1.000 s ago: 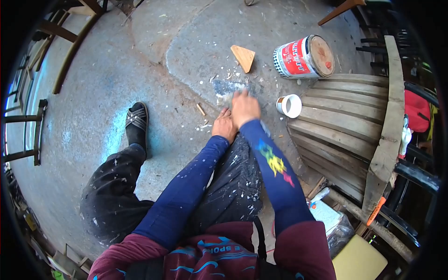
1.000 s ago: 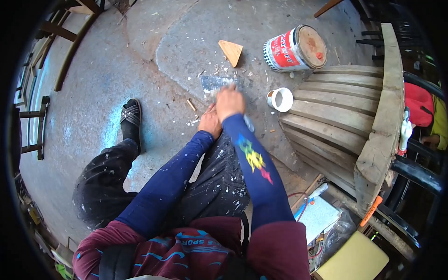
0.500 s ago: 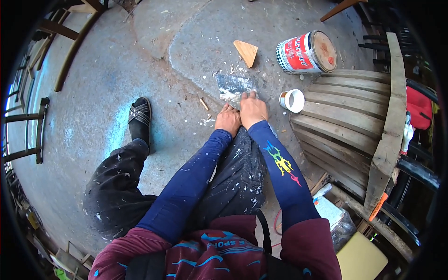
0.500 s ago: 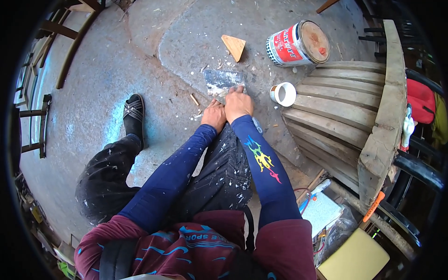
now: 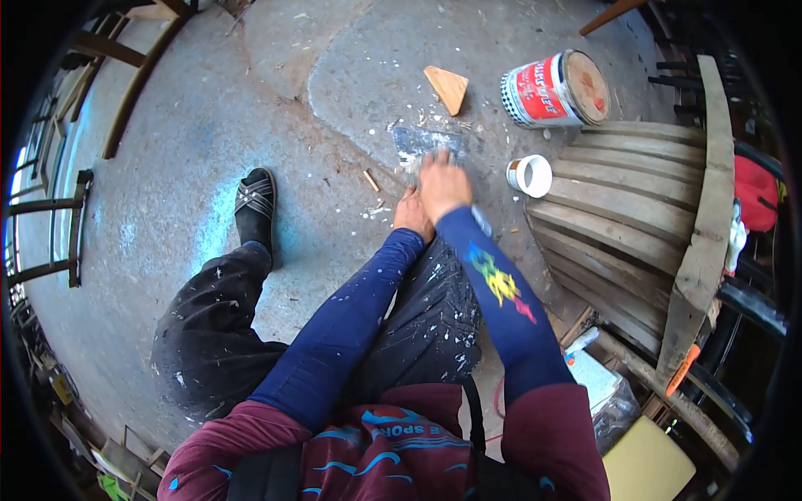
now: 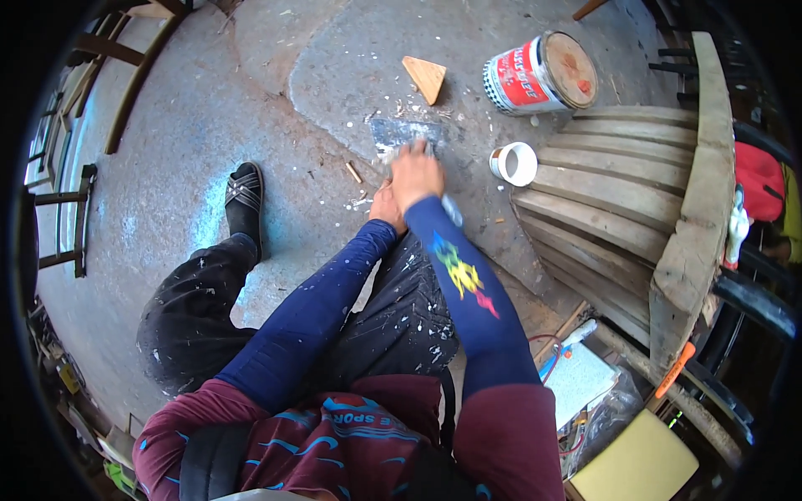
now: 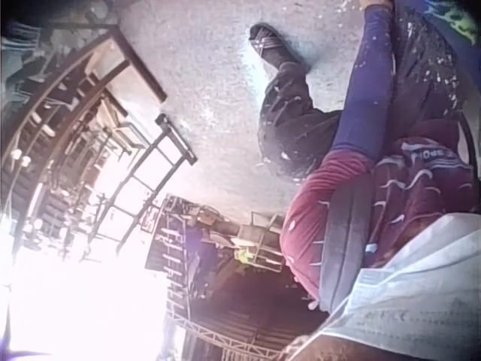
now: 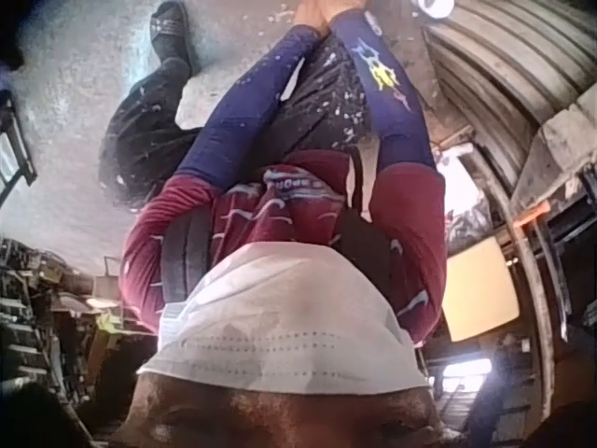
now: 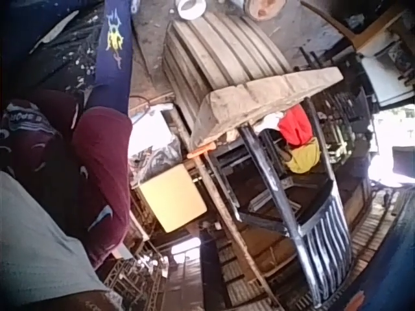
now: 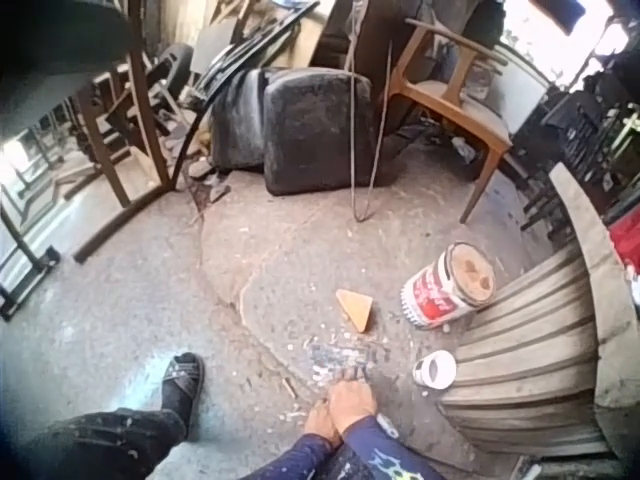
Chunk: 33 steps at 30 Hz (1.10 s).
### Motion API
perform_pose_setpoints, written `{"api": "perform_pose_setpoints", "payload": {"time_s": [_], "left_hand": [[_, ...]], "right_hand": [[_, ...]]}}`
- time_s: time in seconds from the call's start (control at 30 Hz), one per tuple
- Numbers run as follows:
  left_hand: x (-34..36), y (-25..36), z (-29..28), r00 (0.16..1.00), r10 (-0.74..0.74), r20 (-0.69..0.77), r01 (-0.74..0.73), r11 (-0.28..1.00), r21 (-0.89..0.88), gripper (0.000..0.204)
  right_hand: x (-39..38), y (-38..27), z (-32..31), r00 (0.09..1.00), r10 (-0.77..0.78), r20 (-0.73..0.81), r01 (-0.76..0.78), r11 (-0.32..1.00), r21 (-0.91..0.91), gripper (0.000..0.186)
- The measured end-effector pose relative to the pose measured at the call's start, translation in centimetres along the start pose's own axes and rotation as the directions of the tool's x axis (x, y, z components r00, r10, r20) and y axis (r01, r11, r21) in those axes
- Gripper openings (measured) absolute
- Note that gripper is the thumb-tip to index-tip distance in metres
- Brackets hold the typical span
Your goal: Apply wood filler to a chair frame and wrap the repaired joint with plastic film.
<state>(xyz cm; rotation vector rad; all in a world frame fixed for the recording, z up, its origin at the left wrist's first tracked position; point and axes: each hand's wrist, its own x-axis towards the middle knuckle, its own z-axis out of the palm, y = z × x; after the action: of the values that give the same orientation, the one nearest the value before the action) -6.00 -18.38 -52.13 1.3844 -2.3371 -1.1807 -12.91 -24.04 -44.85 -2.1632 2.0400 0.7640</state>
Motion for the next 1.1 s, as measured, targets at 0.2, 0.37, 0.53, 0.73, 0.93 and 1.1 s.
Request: {"api": "perform_pose_setpoints", "payload": {"time_s": [0.2, 0.37, 0.53, 0.73, 0.93, 1.1], "left_hand": [[-0.5, 0.7, -1.5, 0.992, 0.072, -0.1, -0.077, 0.996, -0.045, 0.052], [0.4, 2.4, -0.9, 0.995, -0.024, -0.102, -0.016, 0.929, -0.369, 0.046], [-0.1, -6.0, 5.2, 0.965, -0.142, -0.223, 0.052, 0.929, -0.366, 0.043], [2.2, -7.4, 10.2, 0.966, -0.202, -0.161, 0.02, 0.68, -0.733, 0.041], [5.7, -1.0, 11.0, 0.991, -0.117, -0.059, 0.045, 0.725, -0.687, 0.042], [5.3, -1.1, 10.4, 0.988, -0.156, 0.024, 0.139, 0.788, -0.6, 0.042]], "right_hand": [[0.2, -0.4, -1.5, 0.997, 0.012, 0.075, -0.018, 0.996, 0.082, 0.04], [1.8, 1.2, 1.8, 0.996, 0.066, 0.054, -0.069, 0.996, 0.062, 0.039], [-0.9, -4.5, -2.6, 0.997, -0.054, -0.061, 0.059, 0.995, 0.077, 0.028], [-0.5, -6.7, 1.3, 0.984, 0.149, 0.092, -0.169, 0.948, 0.269, 0.04], [0.7, -2.7, 10.6, 0.858, 0.5, -0.116, -0.36, 0.747, 0.559, 0.051], [-0.4, -4.6, 7.3, 0.922, 0.377, -0.092, -0.357, 0.917, 0.179, 0.045]]}}
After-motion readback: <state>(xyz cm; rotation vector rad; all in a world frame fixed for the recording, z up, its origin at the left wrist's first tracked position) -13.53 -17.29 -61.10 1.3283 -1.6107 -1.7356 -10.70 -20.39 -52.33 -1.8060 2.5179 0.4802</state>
